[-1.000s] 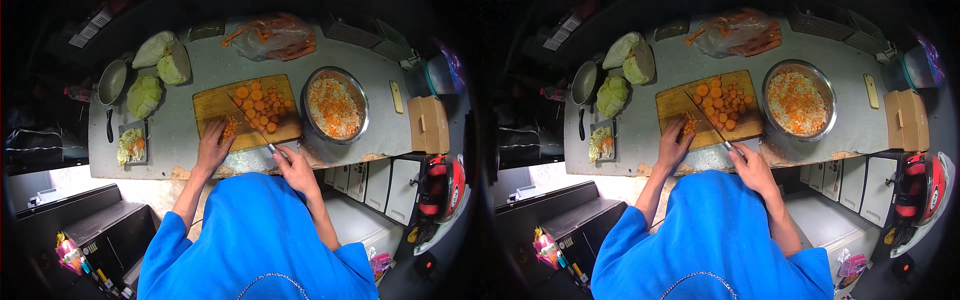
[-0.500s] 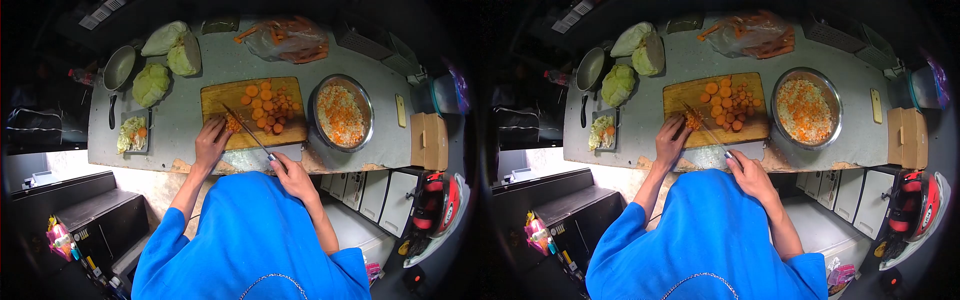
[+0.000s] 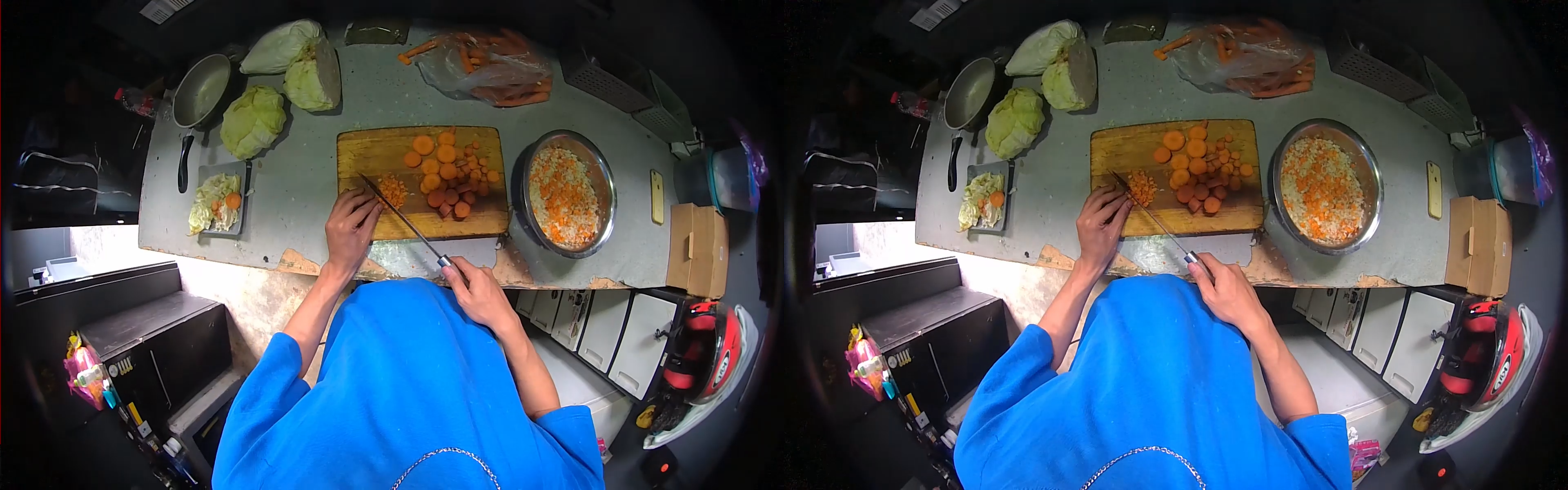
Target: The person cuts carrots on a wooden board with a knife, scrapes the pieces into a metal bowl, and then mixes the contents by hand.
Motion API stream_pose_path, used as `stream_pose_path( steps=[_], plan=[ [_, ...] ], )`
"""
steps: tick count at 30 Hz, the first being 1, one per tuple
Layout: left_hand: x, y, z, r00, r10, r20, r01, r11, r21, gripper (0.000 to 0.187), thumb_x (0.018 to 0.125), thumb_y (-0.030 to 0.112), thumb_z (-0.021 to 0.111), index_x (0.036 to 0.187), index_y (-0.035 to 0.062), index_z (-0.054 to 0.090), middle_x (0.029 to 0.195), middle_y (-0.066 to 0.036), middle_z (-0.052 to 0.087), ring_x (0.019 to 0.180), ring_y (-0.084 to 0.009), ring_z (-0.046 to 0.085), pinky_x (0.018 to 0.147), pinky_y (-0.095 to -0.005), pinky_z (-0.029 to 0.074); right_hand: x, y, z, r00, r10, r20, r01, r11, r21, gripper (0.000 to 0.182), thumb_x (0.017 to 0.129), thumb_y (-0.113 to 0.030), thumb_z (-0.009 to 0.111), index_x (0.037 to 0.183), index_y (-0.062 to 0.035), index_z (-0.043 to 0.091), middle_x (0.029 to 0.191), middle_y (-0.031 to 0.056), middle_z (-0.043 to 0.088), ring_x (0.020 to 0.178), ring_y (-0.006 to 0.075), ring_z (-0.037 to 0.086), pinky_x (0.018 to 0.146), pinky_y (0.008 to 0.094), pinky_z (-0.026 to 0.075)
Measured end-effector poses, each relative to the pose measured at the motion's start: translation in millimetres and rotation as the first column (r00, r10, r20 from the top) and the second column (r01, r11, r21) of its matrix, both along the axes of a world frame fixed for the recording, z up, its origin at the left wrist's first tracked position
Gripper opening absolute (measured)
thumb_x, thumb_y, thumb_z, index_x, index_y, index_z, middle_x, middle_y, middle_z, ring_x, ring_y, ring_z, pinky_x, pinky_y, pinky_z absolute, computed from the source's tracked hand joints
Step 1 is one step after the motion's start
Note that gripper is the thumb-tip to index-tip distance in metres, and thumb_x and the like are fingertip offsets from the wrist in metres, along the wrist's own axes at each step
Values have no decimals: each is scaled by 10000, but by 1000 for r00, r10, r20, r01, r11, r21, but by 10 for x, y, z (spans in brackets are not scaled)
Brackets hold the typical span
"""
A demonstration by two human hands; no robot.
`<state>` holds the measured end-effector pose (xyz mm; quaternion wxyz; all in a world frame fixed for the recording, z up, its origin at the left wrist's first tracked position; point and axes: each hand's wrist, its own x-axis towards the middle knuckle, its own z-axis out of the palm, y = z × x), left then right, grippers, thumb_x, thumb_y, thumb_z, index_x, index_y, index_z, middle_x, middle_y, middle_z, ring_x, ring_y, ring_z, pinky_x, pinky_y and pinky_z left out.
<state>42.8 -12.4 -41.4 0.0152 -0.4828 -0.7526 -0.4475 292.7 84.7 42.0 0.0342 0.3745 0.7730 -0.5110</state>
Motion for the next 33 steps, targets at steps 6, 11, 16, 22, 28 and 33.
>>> stream_pose_path(
  steps=[6, 11, 16, 22, 28, 33],
  plan=[
    [8, -4, -15, 1000, 5, 22, -4, 1000, -19, 125, 883, 63, 792, 987, -6, 801, 1014, -141, 771, 1101, -336, 693, 964, -434, 544, -7, -45, -143, 1000, 20, 13, -21, 997, 71, 317, 1072, -310, 538, 1101, -5, 619, 748, 291, 668, 773, 510, 668, 695, 561, 500],
    [7, -6, -14, 1000, 8, 4, -8, 1000, -13, 111, 879, 53, 785, 972, -5, 802, 987, -137, 772, 1086, -331, 696, 936, -424, 553, -42, -107, -169, 996, 25, 81, -41, 979, 198, 310, 1076, -306, 529, 1064, -4, 599, 745, 297, 664, 770, 526, 656, 695, 594, 490],
    [21, 17, 5, 1000, 12, 13, -12, 1000, 0, 103, 878, 51, 783, 961, -8, 801, 984, -139, 776, 1080, -331, 704, 930, -417, 560, -41, 94, -54, 997, 46, 61, -46, 999, 3, 330, 1077, -324, 528, 1038, -8, 616, 712, 278, 655, 725, 506, 653, 672, 557, 483],
    [15, -59, 15, 1000, -5, 15, 5, 1000, -20, 129, 888, 69, 786, 985, -16, 798, 1014, -159, 777, 1117, -346, 708, 1044, -483, 524, 49, 106, -1, 998, -20, 53, 19, 1000, 15, 331, 1069, -324, 536, 1032, -11, 638, 694, 270, 640, 710, 493, 647, 652, 531, 472],
    [41, -42, -10, 998, -3, 61, 3, 1000, -5, 149, 877, 71, 799, 990, -26, 795, 1014, -170, 765, 1115, -357, 702, 1054, -495, 516, 39, 56, -57, 1000, -3, -16, 3, 999, 54, 330, 1057, -318, 559, 996, 0, 623, 667, 252, 605, 658, 470, 614, 615, 503, 444],
    [63, -76, 23, 987, 81, 139, -81, 997, -7, 136, 856, 44, 812, 969, -31, 794, 996, -158, 746, 1094, -347, 696, 1040, -466, 522, 29, 59, -67, 1000, -1, 5, 1, 999, 51, 320, 1052, -311, 567, 994, -2, 626, 668, 249, 613, 657, 465, 623, 609, 500, 447]
  ],
)
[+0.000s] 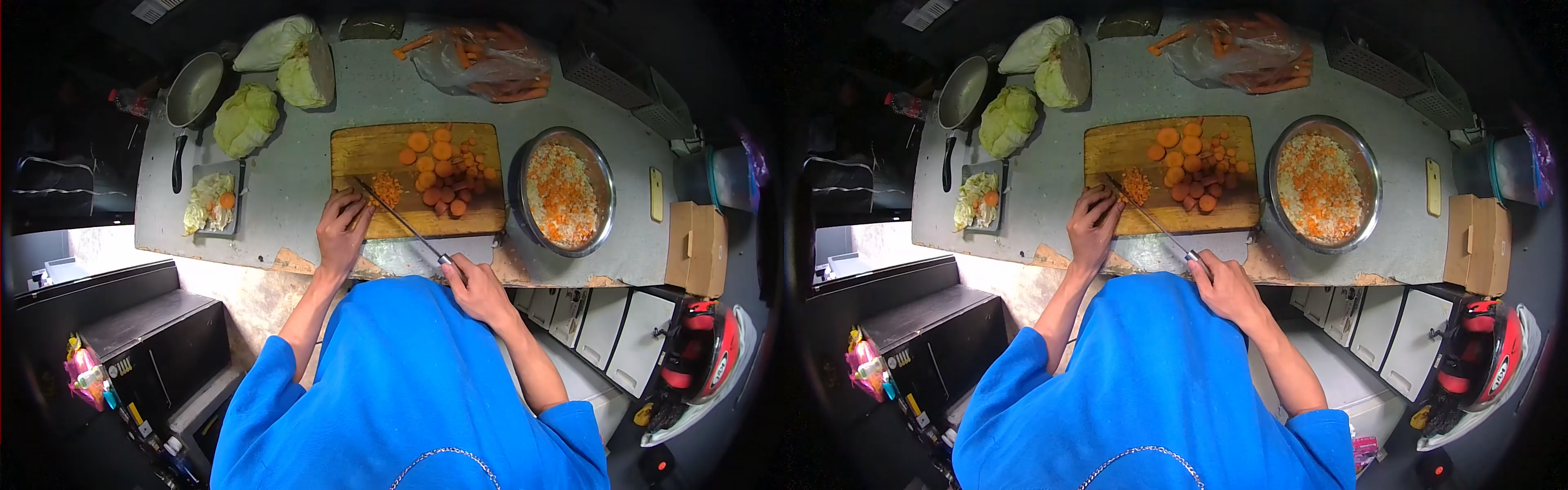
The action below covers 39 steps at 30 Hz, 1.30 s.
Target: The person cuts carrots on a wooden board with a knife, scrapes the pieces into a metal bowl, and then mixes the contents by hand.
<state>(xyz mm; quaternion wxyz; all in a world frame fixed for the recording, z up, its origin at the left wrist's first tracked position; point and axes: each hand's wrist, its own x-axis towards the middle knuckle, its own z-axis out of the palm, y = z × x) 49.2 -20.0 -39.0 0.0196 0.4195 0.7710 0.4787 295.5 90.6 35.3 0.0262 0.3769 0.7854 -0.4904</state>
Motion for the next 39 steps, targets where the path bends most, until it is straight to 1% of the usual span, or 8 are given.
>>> stream_pose_path(
  steps=[8, 10, 13, 16, 22, 29, 34, 39],
  plan=[
    [-39, 23, -57, 996, -40, -82, 40, 999, 0, 105, 863, 38, 802, 946, -26, 797, 998, -156, 748, 1119, -347, 688, 1046, -471, 518, -47, -27, -47, 999, 14, 30, -15, 1000, 12, 311, 1054, -305, 558, 1004, -5, 621, 689, 259, 644, 689, 479, 650, 627, 508, 475],
    [-31, 3, -61, 995, -45, -86, 45, 999, -5, 103, 864, 37, 800, 947, -24, 798, 1000, -156, 749, 1123, -347, 687, 1045, -473, 518, -40, -66, -152, 995, 43, 93, -54, 991, 120, 335, 1065, -332, 535, 1045, -8, 614, 707, 279, 668, 739, 519, 663, 683, 577, 516],
    [-41, 5, -21, 995, -56, -82, 55, 998, -11, 114, 877, 45, 792, 966, -26, 798, 1008, -153, 757, 1119, -344, 689, 1043, -478, 513, -61, -30, -117, 988, 72, 137, -90, 987, 131, 337, 1071, -334, 520, 1043, -8, 599, 706, 287, 665, 744, 531, 658, 698, 605, 517],
    [-68, 9, 19, 991, -101, -92, 100, 995, -21, 116, 884, 42, 783, 979, -23, 796, 1020, -150, 756, 1121, -346, 687, 1046, -476, 512, -55, -25, -121, 992, 63, 106, -72, 993, 90, 347, 1070, -344, 522, 1049, -11, 615, 711, 286, 666, 755, 528, 660, 708, 595, 513],
    [-52, 2, -6, 999, -50, -7, 50, 999, -19, 121, 875, 53, 790, 978, -10, 797, 1015, -144, 752, 1097, -332, 689, 975, -436, 533, -27, 35, -15, 996, 5, 87, -3, 1000, -19, 357, 1064, -360, 533, 1054, -21, 645, 719, 286, 667, 761, 522, 659, 706, 554, 502],
    [-53, 74, -1, 998, -33, -62, 32, 999, -22, 120, 853, 45, 800, 960, -11, 796, 988, -129, 748, 1024, -319, 681, 893, -408, 538, -30, 54, -18, 997, 13, 70, -15, 999, 34, 347, 1062, -351, 536, 1042, -21, 640, 699, 277, 663, 731, 517, 658, 686, 558, 506],
    [-47, 83, 1, 996, -38, -81, 36, 999, -31, 117, 854, 50, 802, 958, -3, 801, 987, -123, 747, 1013, -311, 675, 889, -407, 538, -60, 1, -126, 994, 52, 95, -73, 969, 235, 347, 1058, -358, 540, 1015, -25, 630, 675, 271, 654, 713, 519, 652, 681, 569, 518],
    [-124, 81, 12, 994, -81, -74, 78, 996, -52, 137, 866, 42, 788, 998, 7, 804, 1053, -128, 753, 1030, -312, 676, 899, -401, 542, -50, 112, -83, 996, 55, 75, -65, 988, 138, 352, 1057, -359, 543, 1000, -22, 623, 666, 260, 651, 712, 509, 655, 677, 565, 510]
  ],
)
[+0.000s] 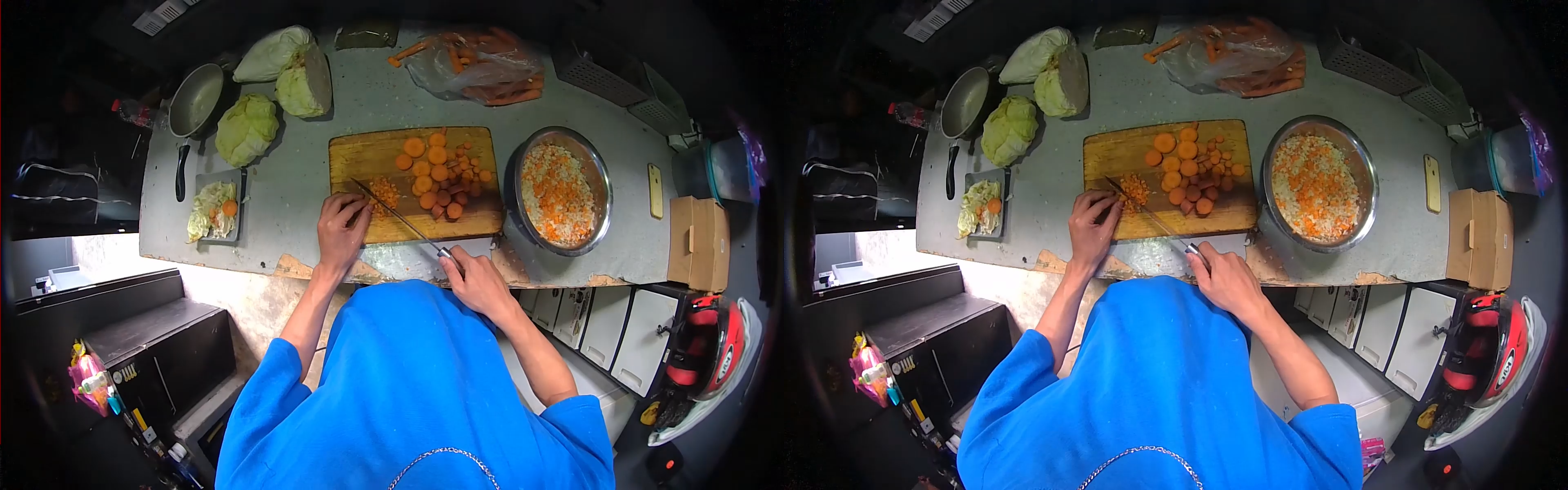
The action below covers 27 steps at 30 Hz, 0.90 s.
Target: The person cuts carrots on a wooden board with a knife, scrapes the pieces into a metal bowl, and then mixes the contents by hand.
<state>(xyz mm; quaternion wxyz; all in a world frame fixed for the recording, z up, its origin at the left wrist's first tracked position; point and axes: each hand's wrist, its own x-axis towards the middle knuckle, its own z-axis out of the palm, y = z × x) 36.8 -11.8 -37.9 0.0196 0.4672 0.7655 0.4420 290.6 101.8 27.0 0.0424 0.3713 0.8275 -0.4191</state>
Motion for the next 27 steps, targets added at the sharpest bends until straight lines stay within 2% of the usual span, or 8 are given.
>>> stream_pose_path(
  steps=[4, 7, 9, 15, 22, 24, 26, 27],
  plan=[
    [-134, 30, 69, 993, 37, -109, -31, 998, 64, 233, 865, 9, 752, 1096, 16, 786, 1128, -131, 744, 1098, -331, 674, 938, -406, 551, 2, 29, 56, 1000, -16, -23, 15, 999, -45, 355, 1054, -359, 544, 1009, -17, 626, 671, 256, 654, 719, 500, 661, 688, 559, 510],
    [-201, 69, 80, 964, -100, -247, 101, 995, -6, 333, 865, -28, 717, 1192, 27, 757, 1220, -148, 727, 1201, -340, 660, 1030, -423, 538, -5, 82, 58, 999, -45, -27, 44, 998, -43, 357, 1053, -360, 542, 1023, -16, 631, 677, 256, 659, 727, 497, 666, 695, 557, 515],
    [-185, 76, 72, 983, -102, -155, 101, 995, -11, 397, 865, -49, 690, 1251, 36, 732, 1290, -145, 706, 1292, -343, 621, 1098, -443, 509, -16, 109, 75, 999, -35, -18, 35, 999, -29, 361, 1054, -364, 540, 1027, -16, 633, 679, 258, 662, 732, 497, 668, 697, 559, 518],
    [-216, 68, -45, 971, -185, -153, 166, 978, -127, 435, 895, -81, 624, 1302, 46, 708, 1383, -142, 664, 1360, -345, 575, 1148, -464, 475, -38, 59, -26, 999, 15, 34, -16, 999, 32, 374, 1057, -376, 533, 1033, -16, 632, 677, 261, 662, 728, 502, 668, 699, 575, 519],
    [-207, 78, 26, 973, -208, -100, 201, 977, -76, 411, 934, -94, 565, 1313, 9, 688, 1381, -185, 658, 1342, -352, 593, 1158, -473, 457, -48, 75, 83, 1000, 3, 14, -2, 1000, -26, 354, 1059, -354, 533, 1018, -13, 621, 674, 265, 657, 727, 499, 666, 690, 578, 510],
    [-95, 70, 115, 997, -65, 50, 63, 997, 36, 357, 951, -53, 590, 1293, -27, 686, 1350, -223, 667, 1325, -375, 605, 1128, -466, 475, -40, 43, 116, 999, -32, -3, 32, 998, -50, 356, 1057, -355, 539, 1021, -10, 619, 674, 266, 650, 704, 496, 654, 684, 569, 507],
    [26, 27, 135, 999, -28, 41, 27, 999, 22, 339, 944, -19, 634, 1278, -34, 689, 1327, -228, 676, 1288, -382, 625, 1105, -460, 487, 11, 1, 83, 998, -63, -17, 62, 995, -74, 358, 1055, -356, 546, 1023, -7, 617, 675, 267, 643, 681, 494, 642, 677, 560, 503],
    [58, 0, 147, 1000, 16, 26, -16, 1000, 10, 332, 936, 16, 678, 1263, -42, 693, 1304, -234, 686, 1252, -389, 645, 1081, -455, 499, 50, -13, 10, 991, -102, -87, 91, 989, -114, 369, 1071, -373, 532, 989, -19, 598, 642, 195, 597, 577, 377, 584, 592, 489, 466]
  ],
)
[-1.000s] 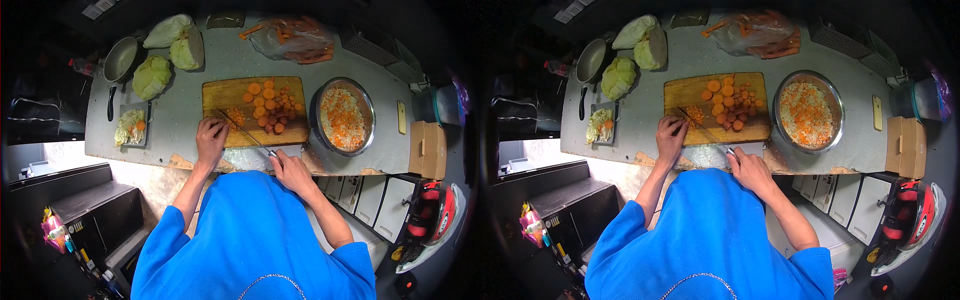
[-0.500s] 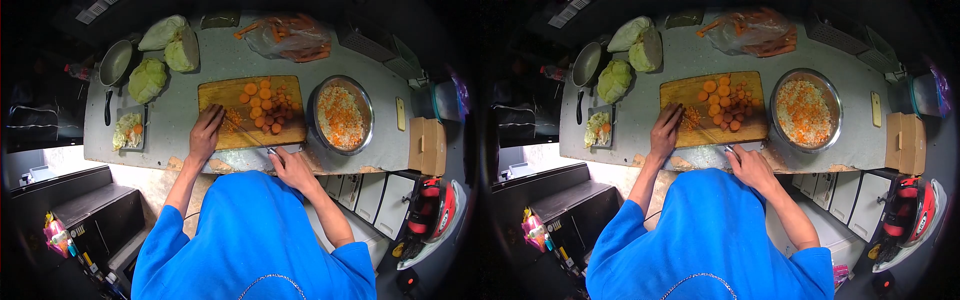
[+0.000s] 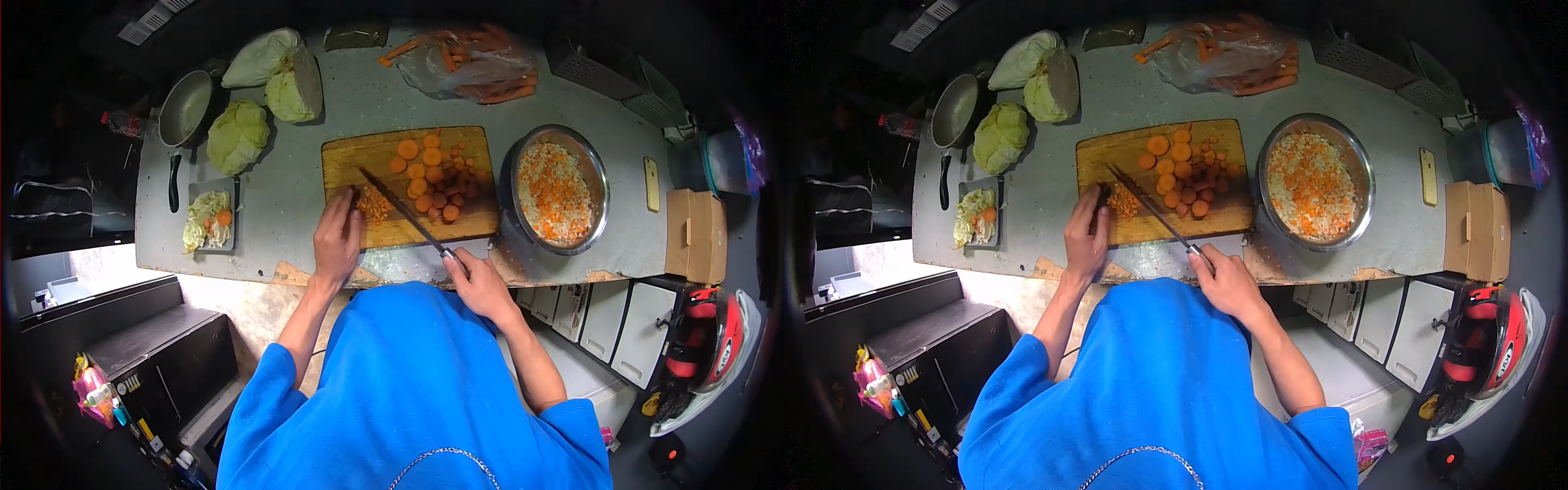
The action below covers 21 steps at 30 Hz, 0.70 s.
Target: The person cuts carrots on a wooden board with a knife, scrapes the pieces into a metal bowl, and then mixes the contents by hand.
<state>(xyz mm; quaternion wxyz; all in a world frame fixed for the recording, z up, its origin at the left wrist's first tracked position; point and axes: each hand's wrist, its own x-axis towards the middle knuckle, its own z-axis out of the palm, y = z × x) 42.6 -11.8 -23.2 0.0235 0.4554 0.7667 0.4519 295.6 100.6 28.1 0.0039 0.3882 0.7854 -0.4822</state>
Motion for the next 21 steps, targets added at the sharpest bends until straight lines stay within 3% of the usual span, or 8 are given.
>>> stream_pose_path(
  steps=[1, 2, 3, 4, 7, 10, 14, 21],
  plan=[
    [11, -35, 17, 1000, 5, -1, -5, 1000, 0, 332, 936, 16, 678, 1263, -42, 693, 1304, -234, 686, 1252, -389, 645, 1081, -455, 499, 29, 6, -43, 997, -36, -74, 34, 999, -37, 387, 1087, -389, 519, 954, -31, 579, 610, 123, 552, 474, 260, 525, 506, 418, 428],
    [20, -78, 33, 999, -15, -48, 15, 1000, 12, 322, 910, 43, 724, 1222, -35, 712, 1255, -216, 705, 1177, -378, 668, 1042, -440, 513, 62, 30, -55, 997, -32, -74, 29, 999, -38, 387, 1087, -389, 519, 954, -31, 579, 610, 123, 552, 474, 260, 525, 506, 418, 428],
    [26, -120, 39, 995, -36, -94, 38, 999, 22, 316, 883, 70, 769, 1181, -28, 730, 1205, -198, 724, 1101, -368, 690, 1002, -426, 527, 88, 59, -41, 988, -149, -46, 116, 898, -425, 384, 1102, -398, 491, 950, -52, 562, 613, 62, 502, 464, 173, 453, 457, 351, 384],
    [18, -183, 33, 995, -34, -94, 36, 999, 20, 316, 883, 70, 769, 1181, -28, 730, 1205, -198, 724, 1101, -368, 690, 1002, -426, 527, 111, 77, -23, 969, -245, 27, 184, 646, -741, 384, 1117, -407, 463, 945, -74, 545, 617, 1, 453, 454, 86, 381, 408, 285, 340],
    [-94, -452, 15, 997, -19, -80, 20, 1000, 14, 230, 853, 59, 809, 1070, 0, 762, 1056, -152, 740, 966, -305, 690, 890, -399, 549, 135, 80, 55, 957, -284, 56, 199, 503, -841, 359, 1133, -401, 428, 958, -103, 528, 623, -61, 406, 449, 28, 313, 370, 204, 258],
    [-245, -785, -24, 988, -127, -92, 115, 986, -120, 170, 775, 116, 878, 905, 67, 780, 878, -57, 731, 846, -247, 653, 778, -373, 483, 164, 111, 106, 965, -249, 86, 208, 523, -827, 372, 1128, -398, 442, 948, -87, 535, 619, -40, 430, 431, 39, 332, 362, 218, 261],
    [-127, -942, -57, 962, -209, -173, 172, 963, -207, 207, 775, 235, 894, 883, 92, 789, 873, -13, 726, 842, -201, 640, 764, -352, 431, 195, 115, 27, 978, -203, 56, 172, 620, -766, 379, 1125, -406, 449, 942, -87, 542, 618, -38, 441, 429, 40, 351, 369, 220, 277],
    [157, -835, -107, 976, -130, -178, 87, 969, -230, 105, 815, 139, 846, 877, 78, 788, 840, -24, 701, 818, -204, 636, 754, -363, 426, 117, 89, 49, 986, -166, 25, 138, 713, -688, 392, 1120, -431, 456, 947, -93, 556, 642, -49, 434, 471, 48, 376, 407, 229, 315]
  ],
)
